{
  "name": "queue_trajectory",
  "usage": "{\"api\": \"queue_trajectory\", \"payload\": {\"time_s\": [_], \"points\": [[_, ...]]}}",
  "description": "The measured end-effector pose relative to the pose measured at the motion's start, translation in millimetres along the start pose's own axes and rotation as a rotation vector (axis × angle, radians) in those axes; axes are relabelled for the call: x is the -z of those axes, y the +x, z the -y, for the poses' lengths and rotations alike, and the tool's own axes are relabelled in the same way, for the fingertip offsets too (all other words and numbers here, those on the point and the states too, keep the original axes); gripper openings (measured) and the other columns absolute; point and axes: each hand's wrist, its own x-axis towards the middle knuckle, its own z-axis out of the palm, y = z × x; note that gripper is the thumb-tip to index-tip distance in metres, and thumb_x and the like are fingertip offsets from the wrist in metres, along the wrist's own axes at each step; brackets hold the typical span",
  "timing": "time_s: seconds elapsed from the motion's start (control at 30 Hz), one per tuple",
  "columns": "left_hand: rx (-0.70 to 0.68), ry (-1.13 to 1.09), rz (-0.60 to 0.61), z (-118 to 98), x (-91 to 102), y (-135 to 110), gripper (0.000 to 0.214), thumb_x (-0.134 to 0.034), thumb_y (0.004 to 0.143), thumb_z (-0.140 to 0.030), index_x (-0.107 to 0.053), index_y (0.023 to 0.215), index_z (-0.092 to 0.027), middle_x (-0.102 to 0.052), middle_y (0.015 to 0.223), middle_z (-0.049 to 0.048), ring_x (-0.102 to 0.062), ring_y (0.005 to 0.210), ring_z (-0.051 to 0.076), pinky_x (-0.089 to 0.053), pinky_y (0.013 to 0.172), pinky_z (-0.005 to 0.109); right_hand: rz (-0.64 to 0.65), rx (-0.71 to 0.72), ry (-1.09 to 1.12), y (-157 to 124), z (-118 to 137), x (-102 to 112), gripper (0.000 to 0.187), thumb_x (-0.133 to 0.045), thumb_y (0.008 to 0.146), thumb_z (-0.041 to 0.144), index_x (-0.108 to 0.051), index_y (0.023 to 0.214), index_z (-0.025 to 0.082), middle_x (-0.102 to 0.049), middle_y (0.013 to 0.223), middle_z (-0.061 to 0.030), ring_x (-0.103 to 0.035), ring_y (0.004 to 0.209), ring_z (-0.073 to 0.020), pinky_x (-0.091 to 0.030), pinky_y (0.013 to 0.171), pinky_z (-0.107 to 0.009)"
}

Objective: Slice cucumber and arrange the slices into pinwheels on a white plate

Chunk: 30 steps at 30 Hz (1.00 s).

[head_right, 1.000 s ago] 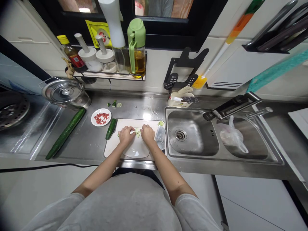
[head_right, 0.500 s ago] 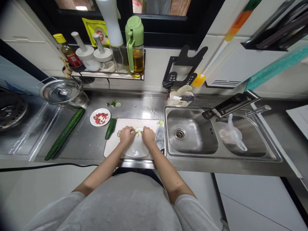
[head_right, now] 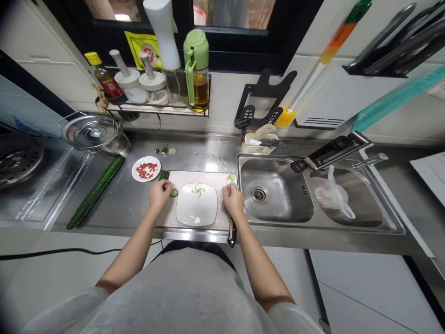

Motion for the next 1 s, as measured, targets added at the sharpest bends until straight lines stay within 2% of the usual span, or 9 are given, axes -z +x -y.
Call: {"api": "queue_trajectory", "payload": {"time_s": [0.1, 0.23, 0.53, 1.0], "points": [[-0.012, 0.024, 0.003, 16.5, 6.4, -3.1, 0.023, -0.053, 0.084, -0.031, -0.067, 0.100, -0.022, -0.068, 0.090, 0.0040, -0.060, 0.084, 0.019, -0.040, 0.075, 0.027, -0.001, -0.014, 0.052, -13.5, -14.9, 3.7, 0.029, -0.045, 0.083, 0.043, -0.062, 0.082, 0.019, -0.057, 0.062, 0.0000, -0.051, 0.061, -0.0156, -0.030, 0.058, -0.025], [-0.040, 0.065, 0.059, 24.7, 3.1, -9.6, 0.026, -0.052, 0.085, -0.029, -0.067, 0.104, -0.020, -0.068, 0.095, 0.0064, -0.061, 0.087, 0.019, -0.042, 0.077, 0.028, 0.013, -0.012, 0.087, -28.1, -24.6, 3.3, 0.031, -0.044, 0.082, 0.045, -0.062, 0.080, 0.019, -0.056, 0.060, 0.0005, -0.051, 0.059, -0.0154, -0.032, 0.058, -0.025], [-0.095, 0.237, 0.178, 15.9, -12.4, -12.9, 0.032, -0.050, 0.087, -0.025, -0.064, 0.114, -0.018, -0.062, 0.106, 0.0118, -0.060, 0.099, 0.022, -0.042, 0.087, 0.030, 0.070, 0.011, 0.105, -44.7, -24.0, -1.6, 0.032, -0.044, 0.081, 0.046, -0.061, 0.079, 0.020, -0.057, 0.059, -0.0004, -0.052, 0.060, -0.0161, -0.033, 0.059, -0.025], [-0.089, 0.229, 0.182, 10.7, -11.2, -8.5, 0.025, -0.049, 0.086, -0.017, -0.066, 0.104, -0.017, -0.063, 0.103, 0.0117, -0.061, 0.094, 0.021, -0.042, 0.083, 0.030, 0.098, 0.013, 0.136, -52.8, -20.0, -3.4, 0.032, -0.044, 0.081, 0.045, -0.061, 0.078, 0.020, -0.052, 0.056, 0.0013, -0.050, 0.057, -0.0160, -0.034, 0.058, -0.026]]}}
